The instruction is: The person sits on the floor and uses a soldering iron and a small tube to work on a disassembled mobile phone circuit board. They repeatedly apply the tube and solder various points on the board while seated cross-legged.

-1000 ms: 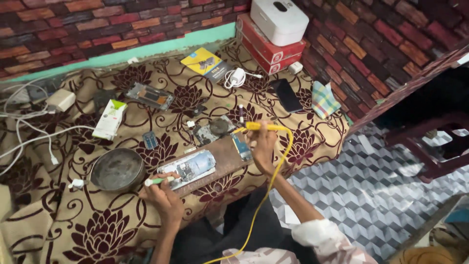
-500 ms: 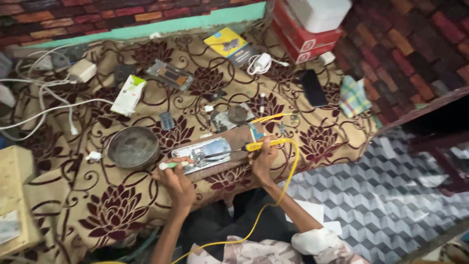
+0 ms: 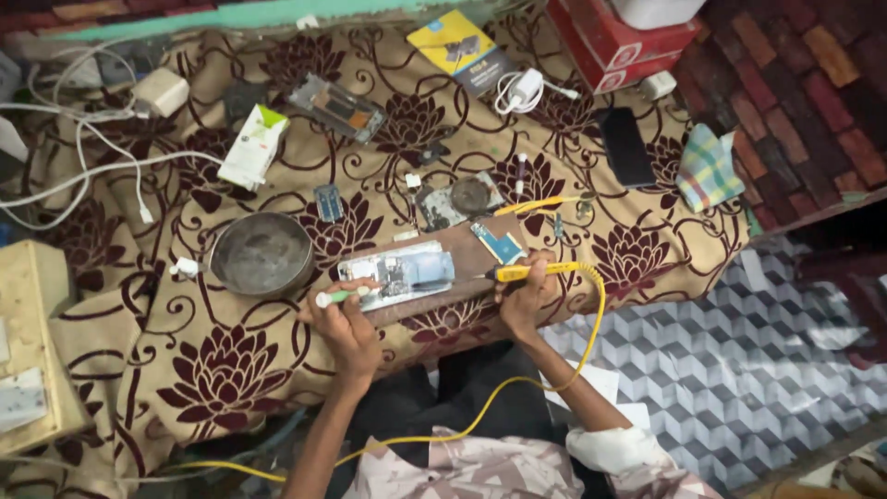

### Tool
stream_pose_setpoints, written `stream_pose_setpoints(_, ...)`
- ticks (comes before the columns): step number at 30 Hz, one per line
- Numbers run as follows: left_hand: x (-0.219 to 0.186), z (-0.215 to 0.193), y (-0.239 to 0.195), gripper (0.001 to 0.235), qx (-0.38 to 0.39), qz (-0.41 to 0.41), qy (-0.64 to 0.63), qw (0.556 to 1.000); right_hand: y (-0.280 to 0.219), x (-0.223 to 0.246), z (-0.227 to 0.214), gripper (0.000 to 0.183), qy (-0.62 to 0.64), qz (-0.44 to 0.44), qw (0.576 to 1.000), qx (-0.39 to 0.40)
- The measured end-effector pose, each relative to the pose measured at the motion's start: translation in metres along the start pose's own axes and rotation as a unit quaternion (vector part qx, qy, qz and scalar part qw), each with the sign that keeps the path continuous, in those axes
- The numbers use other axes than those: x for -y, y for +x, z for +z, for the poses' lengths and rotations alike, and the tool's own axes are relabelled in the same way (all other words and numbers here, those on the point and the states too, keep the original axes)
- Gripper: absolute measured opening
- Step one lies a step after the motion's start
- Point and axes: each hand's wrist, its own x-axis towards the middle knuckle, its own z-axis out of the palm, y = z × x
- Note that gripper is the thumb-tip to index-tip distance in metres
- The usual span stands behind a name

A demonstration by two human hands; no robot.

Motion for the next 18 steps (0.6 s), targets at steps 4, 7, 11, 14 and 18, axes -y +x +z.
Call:
stream_pose_setpoints(4, -0.0029, 0.0015, -0.0007, 0.016, -0.008, -0.011, -0.016, 1.000, -0.0041, -0.0010, 0.0034, 0.033, -0.001, -0.042, 0.998, 0.036)
stream_pose_setpoints(7, -0.0048, -0.0016, 0.0009, 0.016, -0.012, 0.012, 0.010, 1.000, -0.0074, -0.0023, 0.0046, 0.033, -0.005, -0.037, 0.998, 0.044)
stream_pose_setpoints(11, -0.0062, 0.0007, 0.0050, 0.018, -0.016, 0.011, 0.010, 1.000, -0.0049, -0.0024, 0.0029, 0.034, -0.014, -0.046, 0.997, 0.058)
stream_pose_setpoints(14, -0.0076, -0.0015, 0.0023, 0.022, -0.007, 0.014, 0.021, 1.000, -0.0082, -0.0034, 0.0023, 0.034, -0.016, -0.045, 0.998, 0.052)
stream_pose_setpoints(18, -0.0073, -0.0011, -0.0022, 0.027, 0.001, -0.001, -0.015, 1.000, -0.0056, -0.0043, 0.0006, 0.034, -0.016, -0.076, 0.996, 0.054)
